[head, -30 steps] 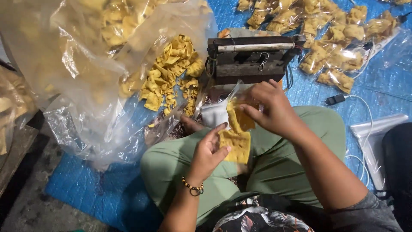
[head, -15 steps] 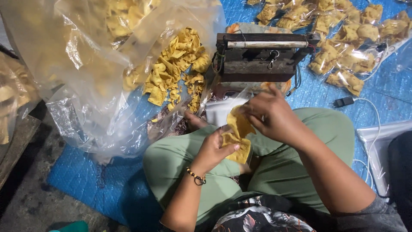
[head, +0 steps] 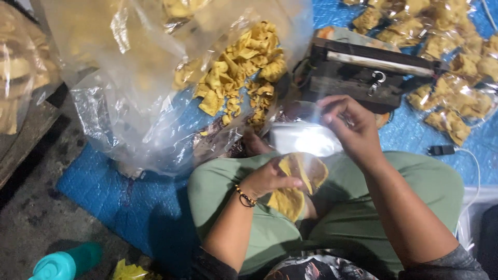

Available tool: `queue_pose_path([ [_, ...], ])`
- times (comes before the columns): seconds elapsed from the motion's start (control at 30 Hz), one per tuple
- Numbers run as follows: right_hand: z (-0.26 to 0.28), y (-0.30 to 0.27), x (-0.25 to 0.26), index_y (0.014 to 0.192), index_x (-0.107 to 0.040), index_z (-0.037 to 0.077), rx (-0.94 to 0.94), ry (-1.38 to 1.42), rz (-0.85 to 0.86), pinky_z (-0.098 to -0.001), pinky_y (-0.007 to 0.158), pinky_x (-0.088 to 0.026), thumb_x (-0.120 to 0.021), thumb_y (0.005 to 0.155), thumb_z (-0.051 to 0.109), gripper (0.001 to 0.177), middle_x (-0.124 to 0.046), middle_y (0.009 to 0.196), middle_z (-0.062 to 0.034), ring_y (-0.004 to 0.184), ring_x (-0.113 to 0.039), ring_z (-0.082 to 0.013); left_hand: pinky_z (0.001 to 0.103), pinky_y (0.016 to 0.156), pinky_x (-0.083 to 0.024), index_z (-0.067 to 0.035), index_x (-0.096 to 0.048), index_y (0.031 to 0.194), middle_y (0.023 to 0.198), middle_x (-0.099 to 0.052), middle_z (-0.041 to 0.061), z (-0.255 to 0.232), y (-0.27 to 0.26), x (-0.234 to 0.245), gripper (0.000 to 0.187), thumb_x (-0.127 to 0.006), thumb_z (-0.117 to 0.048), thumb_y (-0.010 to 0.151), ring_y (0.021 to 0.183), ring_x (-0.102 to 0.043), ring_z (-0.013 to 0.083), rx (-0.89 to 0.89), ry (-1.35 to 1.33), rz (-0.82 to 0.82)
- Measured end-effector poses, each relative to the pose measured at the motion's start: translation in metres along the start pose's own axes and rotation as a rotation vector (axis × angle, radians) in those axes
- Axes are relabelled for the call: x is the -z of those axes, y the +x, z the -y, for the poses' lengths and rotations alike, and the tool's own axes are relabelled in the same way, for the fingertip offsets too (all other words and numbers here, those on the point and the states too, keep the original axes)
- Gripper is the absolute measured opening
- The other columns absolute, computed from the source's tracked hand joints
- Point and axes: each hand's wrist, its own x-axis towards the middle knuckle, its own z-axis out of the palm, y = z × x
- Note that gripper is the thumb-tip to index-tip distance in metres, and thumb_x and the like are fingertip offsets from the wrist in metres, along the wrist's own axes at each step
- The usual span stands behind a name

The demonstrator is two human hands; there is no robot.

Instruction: Manually filling small plastic bags with fried snacks and sealing them using a heat sealer

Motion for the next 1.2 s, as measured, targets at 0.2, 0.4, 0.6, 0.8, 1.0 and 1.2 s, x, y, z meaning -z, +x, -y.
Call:
queue_pose_path([
  [0.2,-0.099,0.036,-0.079,0.109,-0.072,0.002,-0.3,0.079,0.191,-0.0403,0.095,-0.051,-0.069,0.095,0.011,0.017,-0.074,0.1,-0.0126,0.094,-0.064,-0.0216,0.023,0.084,-0.058,-0.005,-0.075,0.112,0.106,-0.077,0.006,-0.001,0.0,0.006,0.039,-0.087,0.001,0.076,0.095,-0.07,0.0099,-0.056,-0.081,0.045],
  [0.4,-0.195,0.109,-0.191,0.118,-0.069,0.016,-0.162,-0.514,0.56,-0.0544,0.098,-0.053,-0.077,0.087,0.025,0.033,-0.071,0.119,-0.0158,0.115,-0.067,-0.0406,0.06,0.117,0.04,-0.038,-0.047,0.152,0.144,0.059,0.034,0.016,0.013,0.041,0.078,-0.071,-0.066,0.083,0.145,0.046,0.047,-0.651,0.773,-0.233],
  [0.6,-0.213,0.16,-0.26,0.146,-0.052,0.019,-0.036,-1.029,0.781,-0.0589,0.104,-0.045,-0.068,0.084,0.037,0.067,-0.038,0.157,-0.0078,0.138,-0.044,-0.0341,0.017,0.075,-0.052,-0.01,-0.033,0.167,0.109,-0.072,-0.001,0.018,0.008,0.067,0.096,-0.081,-0.037,0.089,0.082,-0.064,0.0067,-0.154,-0.122,0.388],
  [0.8,-0.22,0.148,-0.268,0.125,-0.069,0.019,0.199,-1.107,0.726,-0.0422,0.073,-0.058,-0.067,0.088,0.023,0.036,-0.065,0.104,-0.0126,0.092,-0.066,-0.0285,0.034,0.106,-0.053,-0.005,-0.049,0.148,0.133,-0.062,0.008,0.003,0.012,0.062,0.084,-0.086,-0.038,0.08,0.117,-0.061,0.0201,-0.188,-0.297,0.12],
  [1.0,-0.181,0.161,-0.234,0.12,-0.074,0.009,-0.339,-0.489,0.535,-0.0202,0.068,-0.065,-0.067,0.095,0.0,0.028,-0.076,0.115,-0.0155,0.073,-0.075,-0.0169,0.036,0.101,-0.052,-0.022,0.022,0.164,0.159,-0.035,0.024,-0.007,0.006,0.052,0.123,-0.073,-0.026,0.087,0.124,-0.054,0.0282,-0.35,-0.269,-0.39],
  [1.2,-0.077,0.153,-0.12,0.123,-0.07,0.015,-0.324,0.227,0.203,-0.0254,0.08,-0.063,-0.073,0.095,0.008,0.029,-0.074,0.097,-0.0048,0.084,-0.073,-0.0129,0.036,0.111,-0.044,-0.005,-0.06,0.127,0.11,-0.072,0.008,-0.053,0.016,0.038,0.049,-0.072,-0.035,0.09,0.097,-0.07,0.021,-0.569,0.439,-0.532],
])
